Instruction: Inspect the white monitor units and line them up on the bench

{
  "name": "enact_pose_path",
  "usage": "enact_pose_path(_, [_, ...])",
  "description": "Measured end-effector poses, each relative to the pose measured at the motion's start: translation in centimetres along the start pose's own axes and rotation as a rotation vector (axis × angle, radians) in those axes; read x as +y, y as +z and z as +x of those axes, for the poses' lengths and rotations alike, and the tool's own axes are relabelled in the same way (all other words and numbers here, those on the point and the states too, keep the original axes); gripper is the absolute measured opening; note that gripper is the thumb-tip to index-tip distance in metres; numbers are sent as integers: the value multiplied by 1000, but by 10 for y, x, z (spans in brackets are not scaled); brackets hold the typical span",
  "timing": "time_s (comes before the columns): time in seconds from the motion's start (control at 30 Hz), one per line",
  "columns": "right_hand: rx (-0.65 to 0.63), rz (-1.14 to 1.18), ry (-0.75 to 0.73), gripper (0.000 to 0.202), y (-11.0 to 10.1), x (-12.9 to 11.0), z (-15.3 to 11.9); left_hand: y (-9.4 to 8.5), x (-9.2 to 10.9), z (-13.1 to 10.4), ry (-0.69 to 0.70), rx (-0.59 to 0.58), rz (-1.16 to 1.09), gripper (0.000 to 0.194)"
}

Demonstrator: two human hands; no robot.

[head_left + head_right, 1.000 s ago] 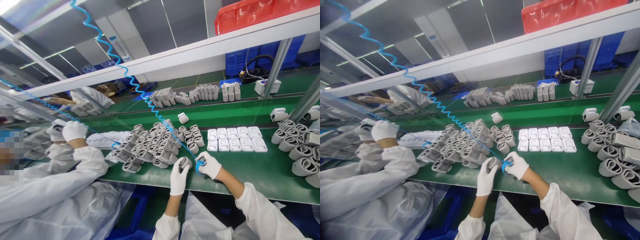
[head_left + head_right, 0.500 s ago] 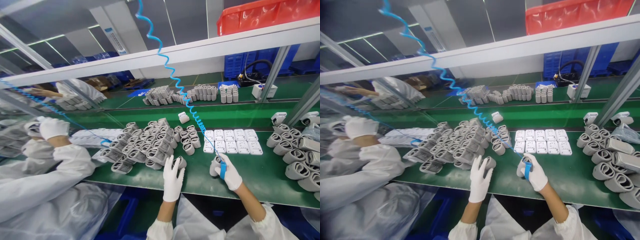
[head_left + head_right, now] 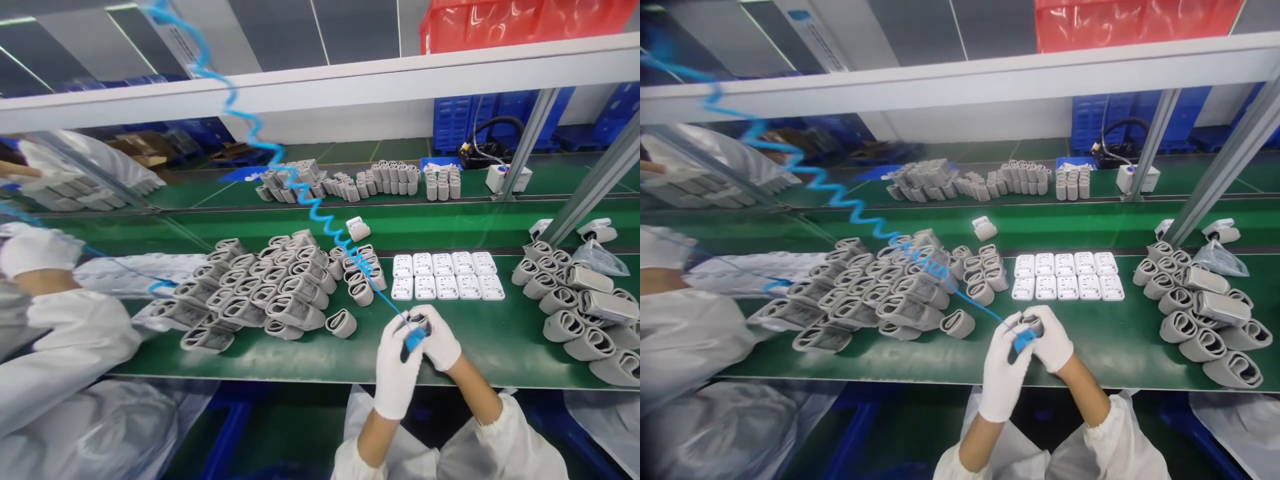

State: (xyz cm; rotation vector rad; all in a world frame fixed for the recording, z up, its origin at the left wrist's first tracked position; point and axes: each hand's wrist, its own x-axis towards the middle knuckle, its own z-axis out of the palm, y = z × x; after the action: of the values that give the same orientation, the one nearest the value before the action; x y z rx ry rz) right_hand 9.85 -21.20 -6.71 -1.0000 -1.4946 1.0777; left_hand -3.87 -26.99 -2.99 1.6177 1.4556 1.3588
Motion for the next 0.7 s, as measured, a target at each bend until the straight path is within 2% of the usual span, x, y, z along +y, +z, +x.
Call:
enact_pose_path(0.07, [-1,-54,-78,40,-1,1,2,-2,-6,7,-44,41,-79,24])
enact_pose_path(0.17, [-36,-110,-177,59,-2,-1,3,-17,-21,15,-153,112,-143,23])
enact_pose_path(0.27, [-93,-170,-176,72,-1,-1,2,-31,-33,18,-296,157,-202,29])
enact_pose_path(0.4, [-86,-285,-124,71,4,7,3,-41,-42,12,-388,179,-349,36])
enact_pose_path(0.57, [-12,-318,-110,72,1,16,8,-42,-39,1,-448,221,-468,40])
enact_pose_path(0.7, [78,-270,-80,74,-14,3,-2,-46,-23,-3,-409,198,-502,36])
